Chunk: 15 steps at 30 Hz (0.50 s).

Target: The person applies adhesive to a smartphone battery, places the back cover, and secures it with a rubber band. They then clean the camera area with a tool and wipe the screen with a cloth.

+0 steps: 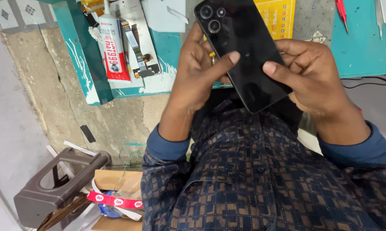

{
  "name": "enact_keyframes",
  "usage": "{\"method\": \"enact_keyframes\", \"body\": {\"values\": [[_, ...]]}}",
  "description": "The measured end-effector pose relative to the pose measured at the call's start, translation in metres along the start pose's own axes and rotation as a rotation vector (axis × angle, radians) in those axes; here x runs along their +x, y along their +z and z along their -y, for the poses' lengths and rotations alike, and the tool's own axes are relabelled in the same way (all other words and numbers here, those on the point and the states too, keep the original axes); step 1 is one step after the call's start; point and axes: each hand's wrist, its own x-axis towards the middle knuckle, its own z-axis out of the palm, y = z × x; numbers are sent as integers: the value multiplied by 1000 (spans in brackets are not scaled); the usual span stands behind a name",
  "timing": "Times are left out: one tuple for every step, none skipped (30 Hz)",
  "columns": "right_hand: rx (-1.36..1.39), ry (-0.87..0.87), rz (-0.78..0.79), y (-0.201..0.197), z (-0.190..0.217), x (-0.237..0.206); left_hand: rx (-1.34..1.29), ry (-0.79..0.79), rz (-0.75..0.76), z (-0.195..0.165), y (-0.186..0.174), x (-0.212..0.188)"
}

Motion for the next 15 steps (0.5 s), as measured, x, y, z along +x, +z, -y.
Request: {"method": "enact_keyframes", "body": {"values": [[18,-27,-5,0,2,1,-37,-13,2,0,-2,1],[36,-55,-8,1,6,2,-73,-26,2,-1,-4,2],[54,-85,-12,2,11,3,-107,-37,6,-1,-7,4],[-151,-240,5,1,17,5,-184,-50,18,-1,-9,8],[-356,-392,22,0,23,5,-260,-64,28,-1,-11,11],[-560,-539,40,0,29,5,-337,-82,35,-1,-13,12],[-766,-687,56,-1,35,5,-345,-86,45,0,-15,13],[-976,-837,72,-3,41,6,-353,-87,58,1,-17,16],[-1186,-984,88,-4,45,7,-360,-89,69,2,-18,17],[-1234,-1026,129,-4,49,8,-373,-106,48,4,-18,17],[-1283,-1065,172,-4,52,9,-388,-124,28,6,-18,17],[-1332,-1106,216,-4,55,11,-403,-140,7,8,-18,18],[-1348,-1127,243,-3,58,13,-417,-122,33,9,-18,18],[-1363,-1148,271,-2,61,16,-432,-104,57,10,-19,19],[-1376,-1172,301,0,64,18,-444,-83,79,10,-19,19]]}}
